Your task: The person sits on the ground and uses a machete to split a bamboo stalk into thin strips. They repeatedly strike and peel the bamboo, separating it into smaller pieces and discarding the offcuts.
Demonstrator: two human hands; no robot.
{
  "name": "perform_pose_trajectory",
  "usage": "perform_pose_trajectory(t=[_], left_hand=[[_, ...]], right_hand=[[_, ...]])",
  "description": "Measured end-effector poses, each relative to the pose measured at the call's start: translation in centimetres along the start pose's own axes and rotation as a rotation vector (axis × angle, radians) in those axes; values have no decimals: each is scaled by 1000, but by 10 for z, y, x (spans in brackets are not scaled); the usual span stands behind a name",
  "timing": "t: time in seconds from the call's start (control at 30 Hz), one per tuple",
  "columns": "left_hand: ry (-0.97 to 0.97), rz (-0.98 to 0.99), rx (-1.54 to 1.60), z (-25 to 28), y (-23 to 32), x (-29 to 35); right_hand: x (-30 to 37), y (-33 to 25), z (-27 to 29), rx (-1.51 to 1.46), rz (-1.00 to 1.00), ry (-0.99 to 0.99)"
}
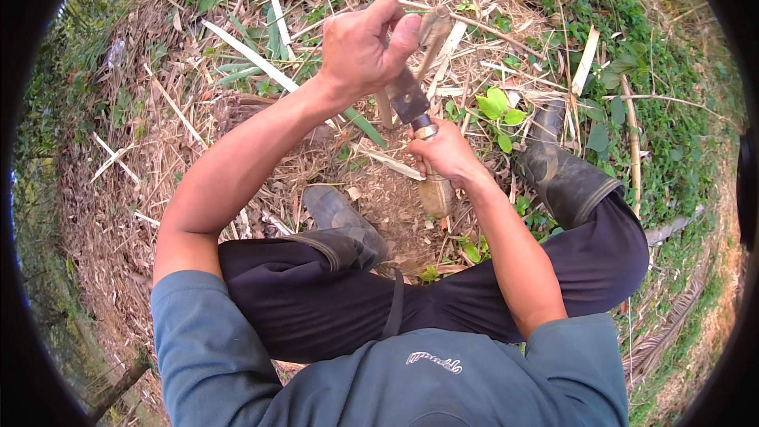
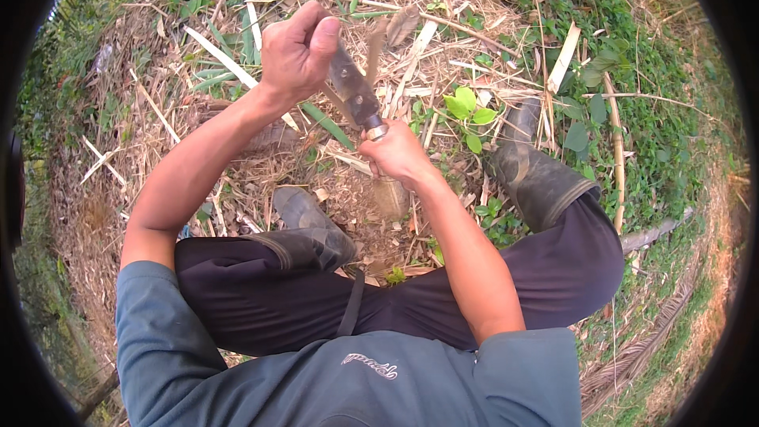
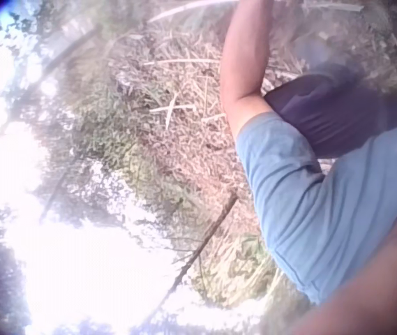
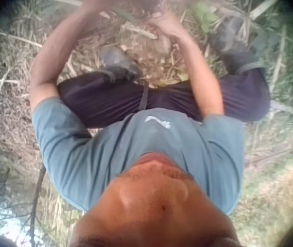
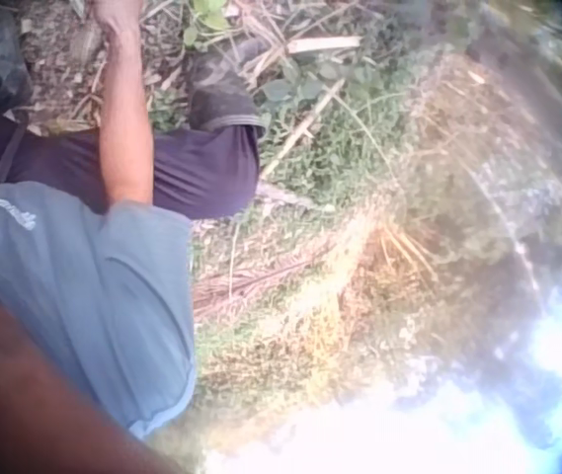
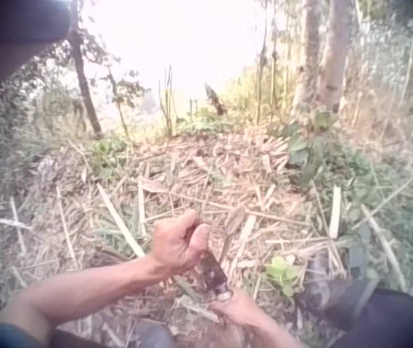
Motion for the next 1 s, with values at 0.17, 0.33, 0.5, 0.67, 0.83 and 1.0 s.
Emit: perform_pose_trajectory(t=[0.17, 0.33, 0.5, 0.67, 0.83, 1.0], left_hand=[[-7, 47, -33, 23, -8, 13], [-236, 55, -208, 23, -25, 5], [-356, 83, -284, 13, -26, -5], [-341, 146, -181, 13, -35, 1], [-386, 175, -181, 23, -33, -3], [-266, 246, -54, 18, -30, 3]], right_hand=[[0, 12, -30, 213, 13, 266], [-56, 116, -46, 402, -143, 316], [-56, 107, -40, 424, -150, 257], [-54, 105, -29, 406, -169, 153], [-61, 107, -25, 433, -154, 103], [-69, 136, -39, 139, -215, 0]])
Point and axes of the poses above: each hand's wrist, its own x-axis away from the middle knuckle, its own z-axis out of the back of the hand, y = z × x, the point moved 4 cm from there along -x, towards the middle knuckle, and after that the axes turned 15 degrees about -z, right-handed, at the moved point
